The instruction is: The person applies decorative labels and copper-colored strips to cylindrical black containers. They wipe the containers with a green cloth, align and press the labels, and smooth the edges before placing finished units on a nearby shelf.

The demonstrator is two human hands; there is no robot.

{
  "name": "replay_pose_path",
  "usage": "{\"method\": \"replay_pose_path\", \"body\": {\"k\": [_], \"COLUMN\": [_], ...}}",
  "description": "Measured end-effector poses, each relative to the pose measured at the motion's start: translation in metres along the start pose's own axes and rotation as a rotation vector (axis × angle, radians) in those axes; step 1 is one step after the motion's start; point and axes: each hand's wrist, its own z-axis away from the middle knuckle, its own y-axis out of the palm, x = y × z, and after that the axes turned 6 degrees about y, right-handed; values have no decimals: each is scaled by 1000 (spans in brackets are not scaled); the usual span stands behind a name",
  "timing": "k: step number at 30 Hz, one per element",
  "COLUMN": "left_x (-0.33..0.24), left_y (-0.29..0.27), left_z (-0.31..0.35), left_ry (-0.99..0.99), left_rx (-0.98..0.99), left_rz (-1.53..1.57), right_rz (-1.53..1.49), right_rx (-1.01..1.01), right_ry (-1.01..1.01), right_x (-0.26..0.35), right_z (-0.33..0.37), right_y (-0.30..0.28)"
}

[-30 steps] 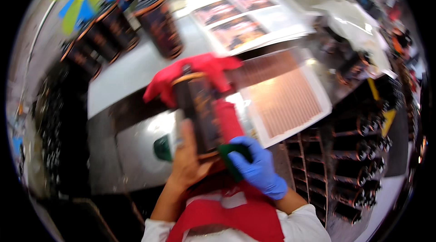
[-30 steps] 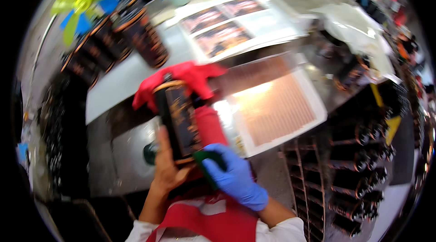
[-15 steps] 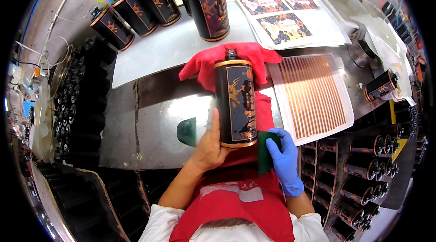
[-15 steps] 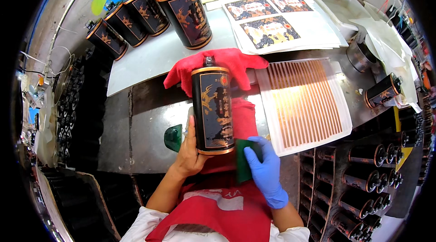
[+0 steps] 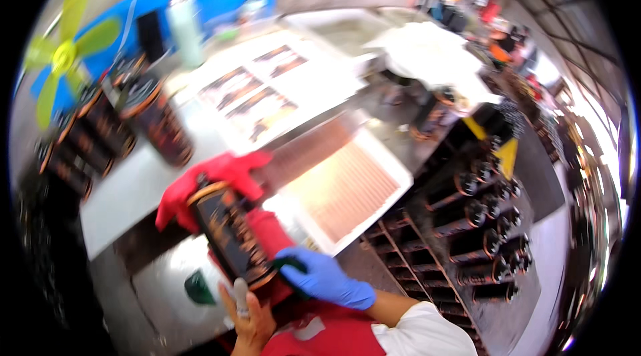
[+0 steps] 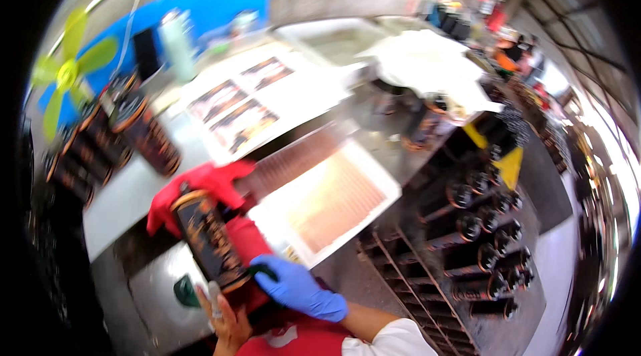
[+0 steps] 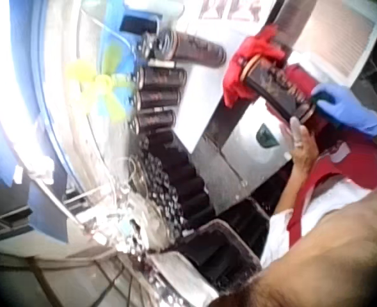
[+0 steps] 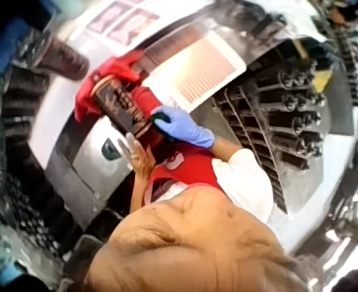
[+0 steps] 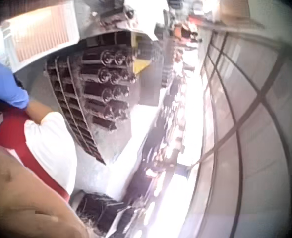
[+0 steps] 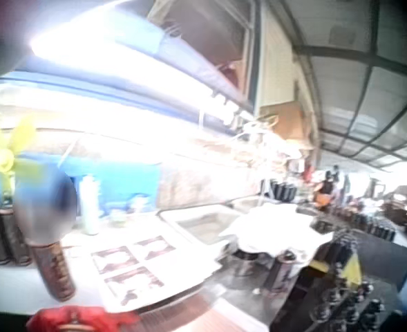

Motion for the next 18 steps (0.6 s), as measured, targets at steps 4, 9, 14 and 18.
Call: {"method": "replay_pose_path", "body": {"k": [4, 9, 14, 18], "left_x": [-14, -27, -26, -9], "left_y": [-22, -28, -33, -49], "left_z": [-50, -79, -82, -68], "left_ry": [31, 256, 258, 100], "left_rx": [48, 268, 50, -178], "left_rz": [3, -382, -129, 212], "right_rz": [-17, -218, -286, -76], "right_rx": [68, 96, 124, 237], "right_ry": [28, 24, 48, -225], "right_x": [-10, -21, 33, 92], "right_z": [-5, -21, -79, -144], "right_y": [1, -30, -56, -30]}}
